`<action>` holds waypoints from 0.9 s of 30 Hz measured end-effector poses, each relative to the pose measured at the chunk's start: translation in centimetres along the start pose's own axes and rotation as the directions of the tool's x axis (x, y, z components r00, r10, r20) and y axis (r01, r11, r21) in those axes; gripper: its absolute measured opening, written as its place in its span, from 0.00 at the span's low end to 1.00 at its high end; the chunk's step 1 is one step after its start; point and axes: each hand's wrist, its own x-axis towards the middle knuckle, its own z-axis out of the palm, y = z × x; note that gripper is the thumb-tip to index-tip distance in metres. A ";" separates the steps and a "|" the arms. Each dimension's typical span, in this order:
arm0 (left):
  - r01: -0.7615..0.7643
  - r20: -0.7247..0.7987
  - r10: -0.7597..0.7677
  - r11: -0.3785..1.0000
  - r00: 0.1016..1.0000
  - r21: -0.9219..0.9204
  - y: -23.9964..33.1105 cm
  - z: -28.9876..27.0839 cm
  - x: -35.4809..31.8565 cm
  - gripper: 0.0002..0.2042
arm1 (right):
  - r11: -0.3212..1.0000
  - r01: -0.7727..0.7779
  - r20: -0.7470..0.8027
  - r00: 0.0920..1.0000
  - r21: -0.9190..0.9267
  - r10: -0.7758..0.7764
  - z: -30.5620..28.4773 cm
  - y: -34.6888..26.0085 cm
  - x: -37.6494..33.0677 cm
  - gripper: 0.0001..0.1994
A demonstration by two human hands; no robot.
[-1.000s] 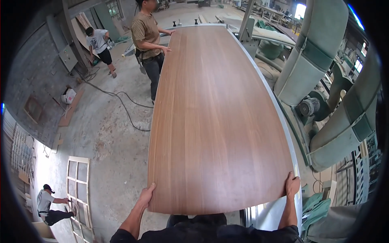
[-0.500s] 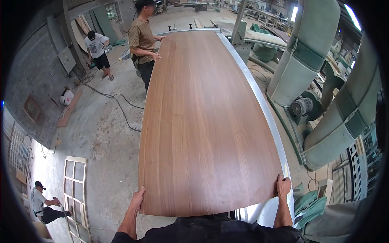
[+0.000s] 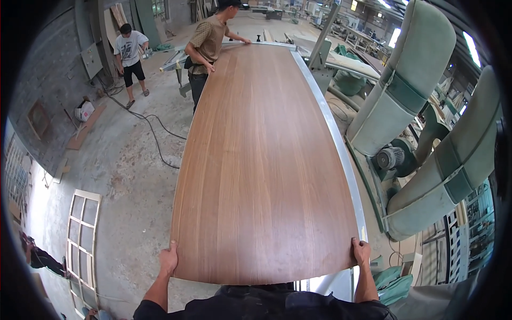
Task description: Moving large wooden furniture panels and measuring them in a workshop environment.
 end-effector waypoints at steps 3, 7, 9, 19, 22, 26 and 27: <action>0.021 0.013 -0.021 1.000 1.000 0.004 -0.9 0.2 0.8 0.40 | 1.000 -0.025 0.050 0.998 0.009 0.024 -0.5 -0.6 0.1 0.29; 0.005 -0.019 -0.005 1.000 1.000 -0.016 -2.0 1.3 1.3 0.41 | 0.997 -0.074 0.164 0.983 -0.030 0.078 -1.5 -0.3 1.5 0.31; -0.024 -0.023 0.024 0.999 0.999 -0.033 -2.8 1.7 2.0 0.41 | 0.992 -0.095 0.236 0.965 -0.084 0.112 -1.7 0.0 2.5 0.33; 0.004 -0.051 -0.012 0.990 0.999 -0.143 -3.4 2.4 1.6 0.44 | 0.854 -0.478 0.616 0.742 0.208 0.266 -2.5 -3.2 2.1 0.50; 0.106 0.035 -0.103 0.989 0.994 -0.098 -2.2 1.3 0.9 0.45 | 0.871 -0.464 0.610 0.741 0.163 0.281 -1.8 -0.6 2.1 0.50; 0.104 -0.029 -0.107 0.990 0.994 -0.091 -5.0 0.3 1.5 0.46 | 0.869 -0.483 0.636 0.705 0.109 0.312 -0.7 0.1 1.7 0.48; 0.095 -0.046 -0.101 0.989 0.994 -0.116 -5.0 0.1 1.0 0.47 | 0.872 -0.479 0.636 0.706 0.105 0.311 -1.0 0.0 1.2 0.48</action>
